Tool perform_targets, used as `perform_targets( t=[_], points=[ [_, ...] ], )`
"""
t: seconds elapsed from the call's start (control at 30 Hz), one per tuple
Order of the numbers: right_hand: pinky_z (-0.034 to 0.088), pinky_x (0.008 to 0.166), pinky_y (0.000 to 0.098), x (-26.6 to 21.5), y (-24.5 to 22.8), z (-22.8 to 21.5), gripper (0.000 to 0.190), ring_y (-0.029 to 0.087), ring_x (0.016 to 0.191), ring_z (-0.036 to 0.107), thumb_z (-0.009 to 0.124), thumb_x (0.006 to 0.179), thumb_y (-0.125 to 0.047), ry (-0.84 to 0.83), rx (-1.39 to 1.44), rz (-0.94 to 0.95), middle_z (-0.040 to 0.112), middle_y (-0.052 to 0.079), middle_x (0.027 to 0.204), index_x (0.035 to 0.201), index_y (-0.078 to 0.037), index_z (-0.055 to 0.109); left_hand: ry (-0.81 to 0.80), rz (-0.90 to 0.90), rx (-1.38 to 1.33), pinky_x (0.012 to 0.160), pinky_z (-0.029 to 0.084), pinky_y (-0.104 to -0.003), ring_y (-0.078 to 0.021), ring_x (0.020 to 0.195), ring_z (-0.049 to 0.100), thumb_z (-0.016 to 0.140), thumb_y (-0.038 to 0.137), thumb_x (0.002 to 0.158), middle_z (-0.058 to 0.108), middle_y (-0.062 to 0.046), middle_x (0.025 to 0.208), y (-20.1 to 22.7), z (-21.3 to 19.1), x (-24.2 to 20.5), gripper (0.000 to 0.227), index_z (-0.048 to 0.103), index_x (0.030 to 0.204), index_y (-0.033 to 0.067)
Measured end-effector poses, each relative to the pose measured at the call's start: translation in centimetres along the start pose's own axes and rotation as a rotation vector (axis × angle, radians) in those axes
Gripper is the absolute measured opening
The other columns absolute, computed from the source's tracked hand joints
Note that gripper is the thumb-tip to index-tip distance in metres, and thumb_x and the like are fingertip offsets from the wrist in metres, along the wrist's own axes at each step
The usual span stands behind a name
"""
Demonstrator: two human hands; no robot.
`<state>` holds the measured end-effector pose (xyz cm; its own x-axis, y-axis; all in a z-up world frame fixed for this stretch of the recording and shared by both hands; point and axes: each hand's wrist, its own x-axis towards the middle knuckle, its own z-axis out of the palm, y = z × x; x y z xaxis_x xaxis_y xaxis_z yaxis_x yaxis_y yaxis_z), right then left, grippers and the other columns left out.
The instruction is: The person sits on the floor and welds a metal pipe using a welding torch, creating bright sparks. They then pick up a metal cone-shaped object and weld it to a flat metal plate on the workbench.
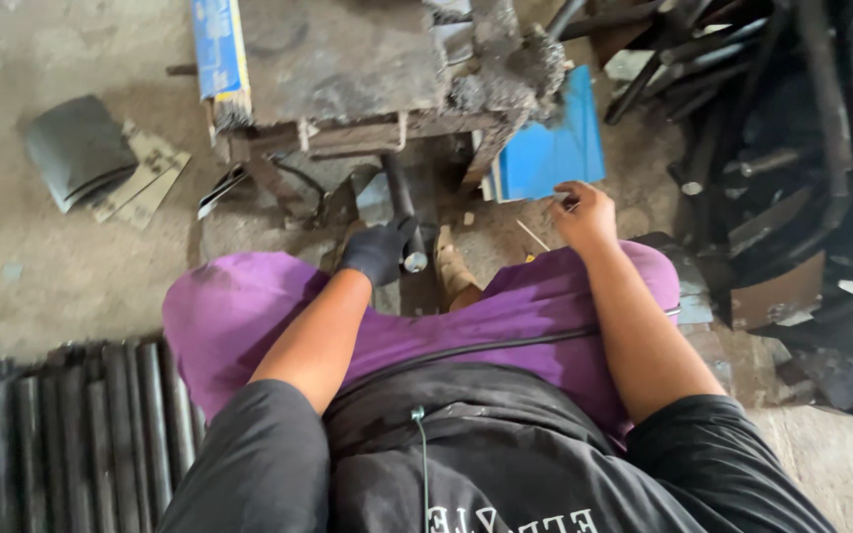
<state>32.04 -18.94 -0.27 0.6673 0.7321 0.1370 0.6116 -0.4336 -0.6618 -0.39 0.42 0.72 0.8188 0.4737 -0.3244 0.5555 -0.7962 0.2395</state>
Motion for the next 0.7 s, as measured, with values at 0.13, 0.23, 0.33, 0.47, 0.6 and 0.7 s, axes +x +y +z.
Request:
perform_targets(
  t=[0.13, 0.23, 0.33, 0.47, 0.6, 0.7],
  points=[
    [0.056, 0.073, 0.0347, 0.2, -0.7, -0.2, 0.033, 0.021, 0.073, 0.07, 0.083, 0.084, -0.024, -0.01, -0.004, 0.06, 0.073, 0.011, 0.085, 0.112, -0.009, 0.077, 0.002, -0.181, 0.03, 0.096, 0.053, -0.049, -0.0382, 0.12, 0.062, 0.082, 0.04, 0.08, 0.038, -0.013, 0.158, -1.5, -2.6, -1.2, 0.1, 0.025, 0.158, 0.0157],
    [0.056, 0.072, 0.0342, 0.3, -1.1, -0.3, 0.032, 0.02, 0.073, 0.07, 0.081, 0.084, -0.022, -0.026, 0.002, 0.05, 0.073, 0.01, 0.085, 0.113, -0.009, 0.077, 0.097, -0.329, -0.022, 0.107, 0.043, -0.053, -0.0406, 0.136, 0.046, 0.087, 0.041, 0.076, 0.03, -0.013, 0.163, -3.1, -3.8, -2.2, 0.109, 0.021, 0.159, 0.0149],
    [0.057, 0.073, 0.0337, 0.2, -1.2, -0.2, 0.032, 0.02, 0.072, 0.07, 0.08, 0.084, -0.022, -0.023, 0.012, 0.057, 0.073, 0.009, 0.084, 0.113, -0.009, 0.077, 0.178, -0.427, -0.11, 0.116, 0.028, -0.055, -0.0428, 0.146, 0.028, 0.09, 0.04, 0.073, 0.024, -0.014, 0.164, -4.9, -4.1, -2.9, 0.115, 0.018, 0.159, 0.015],
    [0.057, 0.073, 0.0333, 0.3, -1.1, -0.1, 0.032, 0.019, 0.072, 0.07, 0.079, 0.084, -0.021, -0.03, 0.023, 0.038, 0.073, 0.009, 0.084, 0.114, -0.008, 0.076, 0.215, -0.518, -0.168, 0.122, 0.02, -0.054, -0.0396, 0.151, 0.02, 0.089, 0.041, 0.071, 0.023, -0.012, 0.167, -5.5, -3.8, -3.0, 0.116, 0.02, 0.161, 0.0181],
    [0.056, 0.073, 0.0339, 0.0, -1.0, -0.3, 0.032, 0.02, 0.073, 0.07, 0.081, 0.084, -0.022, -0.016, 0.003, 0.027, 0.072, 0.01, 0.083, 0.112, -0.007, 0.076, 0.242, -0.542, -0.155, 0.124, 0.015, -0.058, -0.0415, 0.154, 0.018, 0.084, 0.055, 0.075, 0.025, -0.014, 0.166, -5.9, -3.7, -2.7, 0.117, 0.018, 0.163, 0.0144],
    [0.057, 0.073, 0.0343, -0.2, -0.7, -0.7, 0.03, 0.021, 0.073, 0.07, 0.08, 0.085, -0.021, -0.011, -0.01, 0.043, 0.072, 0.011, 0.083, 0.112, -0.008, 0.077, 0.273, -0.555, -0.176, 0.123, 0.011, -0.058, -0.0412, 0.154, 0.015, 0.084, 0.059, 0.072, 0.022, -0.014, 0.166, -6.2, -3.8, -2.4, 0.121, 0.016, 0.162, 0.0146]
  ],
)
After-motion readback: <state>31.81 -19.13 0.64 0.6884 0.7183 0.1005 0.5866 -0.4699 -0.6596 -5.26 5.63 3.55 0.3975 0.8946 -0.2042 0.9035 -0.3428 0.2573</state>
